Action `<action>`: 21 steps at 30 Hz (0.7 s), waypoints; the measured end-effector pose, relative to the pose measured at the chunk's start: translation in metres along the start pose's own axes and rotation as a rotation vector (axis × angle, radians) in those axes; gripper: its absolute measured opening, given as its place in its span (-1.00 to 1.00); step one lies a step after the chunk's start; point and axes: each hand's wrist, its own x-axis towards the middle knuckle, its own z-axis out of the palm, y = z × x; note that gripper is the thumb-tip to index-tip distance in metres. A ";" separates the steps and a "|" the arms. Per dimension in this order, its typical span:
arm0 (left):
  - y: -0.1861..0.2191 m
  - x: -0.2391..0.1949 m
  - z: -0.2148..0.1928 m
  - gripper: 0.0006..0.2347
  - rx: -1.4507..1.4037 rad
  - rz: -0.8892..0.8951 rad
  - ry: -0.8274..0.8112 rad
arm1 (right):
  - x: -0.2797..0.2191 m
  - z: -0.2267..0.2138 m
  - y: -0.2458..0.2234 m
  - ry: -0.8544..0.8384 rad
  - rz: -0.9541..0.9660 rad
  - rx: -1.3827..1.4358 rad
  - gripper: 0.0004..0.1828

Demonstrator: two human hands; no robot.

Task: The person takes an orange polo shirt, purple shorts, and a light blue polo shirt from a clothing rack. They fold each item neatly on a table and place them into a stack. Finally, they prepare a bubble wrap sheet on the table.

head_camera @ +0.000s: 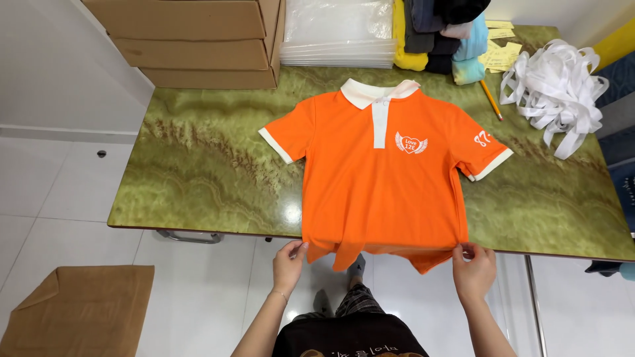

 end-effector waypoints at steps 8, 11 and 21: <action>0.024 -0.006 -0.021 -0.84 -0.005 0.199 0.088 | 0.030 -0.022 0.008 -0.032 0.177 0.273 -0.89; 0.044 -0.018 -0.031 -0.84 0.024 0.118 0.055 | 0.023 -0.017 0.008 -0.145 0.112 0.096 -0.74; 0.034 -0.010 -0.018 -0.91 0.052 0.088 0.018 | -0.003 0.027 0.005 0.049 -0.008 0.106 -0.70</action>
